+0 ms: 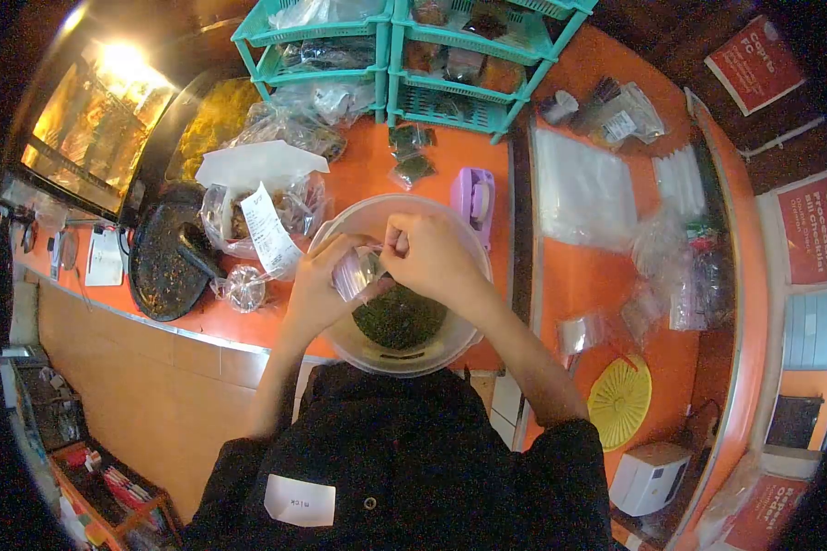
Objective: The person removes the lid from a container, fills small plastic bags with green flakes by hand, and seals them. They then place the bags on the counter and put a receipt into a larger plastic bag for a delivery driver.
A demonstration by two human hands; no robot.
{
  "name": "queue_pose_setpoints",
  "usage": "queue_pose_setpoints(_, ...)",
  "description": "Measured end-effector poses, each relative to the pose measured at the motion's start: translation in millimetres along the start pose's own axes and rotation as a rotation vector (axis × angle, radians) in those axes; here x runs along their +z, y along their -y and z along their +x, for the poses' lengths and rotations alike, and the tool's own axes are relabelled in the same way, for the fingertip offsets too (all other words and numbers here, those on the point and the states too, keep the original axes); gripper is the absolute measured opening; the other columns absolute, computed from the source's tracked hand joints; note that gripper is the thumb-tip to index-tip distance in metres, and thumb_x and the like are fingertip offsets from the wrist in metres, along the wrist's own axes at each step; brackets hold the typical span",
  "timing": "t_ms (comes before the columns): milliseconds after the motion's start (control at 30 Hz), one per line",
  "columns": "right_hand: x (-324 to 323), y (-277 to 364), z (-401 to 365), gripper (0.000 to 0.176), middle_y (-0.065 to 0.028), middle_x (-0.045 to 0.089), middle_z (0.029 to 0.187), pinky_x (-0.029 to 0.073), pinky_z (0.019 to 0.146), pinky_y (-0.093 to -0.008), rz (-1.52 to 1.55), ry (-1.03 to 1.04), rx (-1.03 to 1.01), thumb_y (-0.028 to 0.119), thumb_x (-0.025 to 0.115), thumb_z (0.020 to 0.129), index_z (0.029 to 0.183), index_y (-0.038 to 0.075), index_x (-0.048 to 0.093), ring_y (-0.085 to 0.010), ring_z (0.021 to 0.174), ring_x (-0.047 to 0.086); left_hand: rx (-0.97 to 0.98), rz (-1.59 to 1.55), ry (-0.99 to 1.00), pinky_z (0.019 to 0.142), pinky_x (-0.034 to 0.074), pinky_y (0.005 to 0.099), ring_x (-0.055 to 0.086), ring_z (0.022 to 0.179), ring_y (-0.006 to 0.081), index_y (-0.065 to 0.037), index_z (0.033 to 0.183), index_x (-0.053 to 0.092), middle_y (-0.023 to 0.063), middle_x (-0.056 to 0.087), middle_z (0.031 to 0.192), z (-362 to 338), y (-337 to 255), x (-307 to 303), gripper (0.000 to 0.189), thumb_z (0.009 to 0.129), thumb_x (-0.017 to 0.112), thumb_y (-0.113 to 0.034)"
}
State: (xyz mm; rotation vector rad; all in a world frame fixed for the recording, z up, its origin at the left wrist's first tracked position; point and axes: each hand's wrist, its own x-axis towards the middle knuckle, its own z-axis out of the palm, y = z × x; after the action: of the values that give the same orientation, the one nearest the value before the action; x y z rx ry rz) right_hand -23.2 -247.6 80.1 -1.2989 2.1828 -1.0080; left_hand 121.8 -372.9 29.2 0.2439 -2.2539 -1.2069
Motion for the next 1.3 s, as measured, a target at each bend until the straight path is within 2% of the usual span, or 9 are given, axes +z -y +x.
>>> queue_pose_setpoints(100,-5.3,-7.2,8.1,0.015,-0.0143,0.067,0.067,0.051,0.058,-0.0357,0.135,0.126,0.14,0.013,0.068,0.085,0.081,-0.001,0.066,-0.0228,0.059,0.067,0.025,0.014,-0.073,0.077,0.055,0.0392,0.07,0.087,0.0317,-0.005,0.105,0.066,0.0117,0.07,0.098,1.7,6.2,0.1,0.048,0.067,0.091,-0.02)
queue_pose_setpoints(233,15.6,-69.5,28.3,0.021,-0.0203,0.072,0.089,0.055,0.074,-0.0492,-0.528,0.462,0.039,0.014,0.057,0.087,0.087,0.0,0.073,-0.0436,0.084,0.069,-0.131,-0.029,-0.165,0.079,0.056,0.0377,0.071,0.088,0.0288,-0.004,0.108,0.064,0.0124,0.071,0.097,2.7,4.9,1.5,0.051,0.067,0.091,-0.018)
queue_pose_setpoints(400,73.2,-109.1,28.3,0.02,-0.0197,0.075,0.096,0.057,0.079,-0.0459,-1.056,1.072,-0.031,0.009,0.063,0.075,0.089,0.004,0.077,-0.0356,0.093,0.072,-0.151,-0.028,-0.217,0.079,0.056,0.0378,0.072,0.089,0.0274,-0.004,0.112,0.062,0.0142,0.072,0.099,6.2,10.9,9.5,0.054,0.069,0.091,-0.019)
queue_pose_setpoints(500,77.0,-101.9,24.1,0.024,-0.018,0.075,0.094,0.058,0.078,-0.0449,-1.127,1.1,0.012,0.009,0.067,0.071,0.092,0.005,0.078,-0.0332,0.093,0.073,-0.194,-0.039,-0.233,0.079,0.056,0.0381,0.071,0.088,0.0277,-0.003,0.112,0.062,0.0139,0.071,0.097,4.0,13.3,11.7,0.055,0.07,0.091,-0.02)
queue_pose_setpoints(800,77.4,-106.3,25.6,0.015,-0.0155,0.07,0.087,0.056,0.083,-0.0471,-0.929,0.725,-0.241,0.009,0.065,0.079,0.093,0.006,0.07,-0.0368,0.087,0.07,-0.193,-0.038,-0.219,0.077,0.056,0.0372,0.071,0.087,0.0275,-0.004,0.111,0.062,0.0132,0.071,0.096,6.2,16.8,11.9,0.055,0.07,0.092,-0.024)
queue_pose_setpoints(900,79.0,-127.1,22.9,0.014,-0.0169,0.069,0.091,0.054,0.089,-0.0485,-0.627,0.242,-0.726,0.009,0.063,0.081,0.093,0.006,0.067,-0.0376,0.098,0.066,-0.173,0.022,-0.218,0.077,0.056,0.035,0.071,0.085,0.0226,-0.005,0.111,0.063,0.0113,0.072,0.096,5.4,18.8,11.0,0.055,0.07,0.093,-0.023)
queue_pose_setpoints(967,83.4,-128.9,20.9,0.014,-0.0173,0.069,0.094,0.052,0.092,-0.0487,-0.458,0.172,-0.602,0.011,0.062,0.081,0.092,0.005,0.069,-0.0373,0.102,0.064,-0.167,-0.012,-0.22,0.077,0.056,0.035,0.071,0.085,0.0225,-0.005,0.111,0.063,0.0117,0.072,0.095,4.4,20.5,10.9,0.055,0.07,0.093,-0.024)
queue_pose_setpoints(1133,73.6,-98.5,10.7,0.021,-0.0208,0.071,0.1,0.053,0.091,-0.049,-0.964,0.925,-0.235,0.013,0.061,0.081,0.094,0.002,0.073,-0.0395,0.103,0.066,-0.191,-0.058,-0.228,0.077,0.056,0.0362,0.071,0.087,0.0244,-0.004,0.112,0.061,0.013,0.071,0.095,2.9,19.2,12.1,0.056,0.069,0.092,-0.02)
queue_pose_setpoints(1300,67.4,-105.0,20.5,0.031,-0.0204,0.073,0.102,0.055,0.086,-0.0494,-0.754,1.004,0.072,0.011,0.057,0.077,0.102,0.006,0.075,-0.0381,0.1,0.07,-0.163,-0.036,-0.225,0.077,0.056,0.0354,0.071,0.085,0.0225,-0.004,0.114,0.06,0.012,0.07,0.095,2.0,20.4,11.6,0.056,0.068,0.09,-0.013)
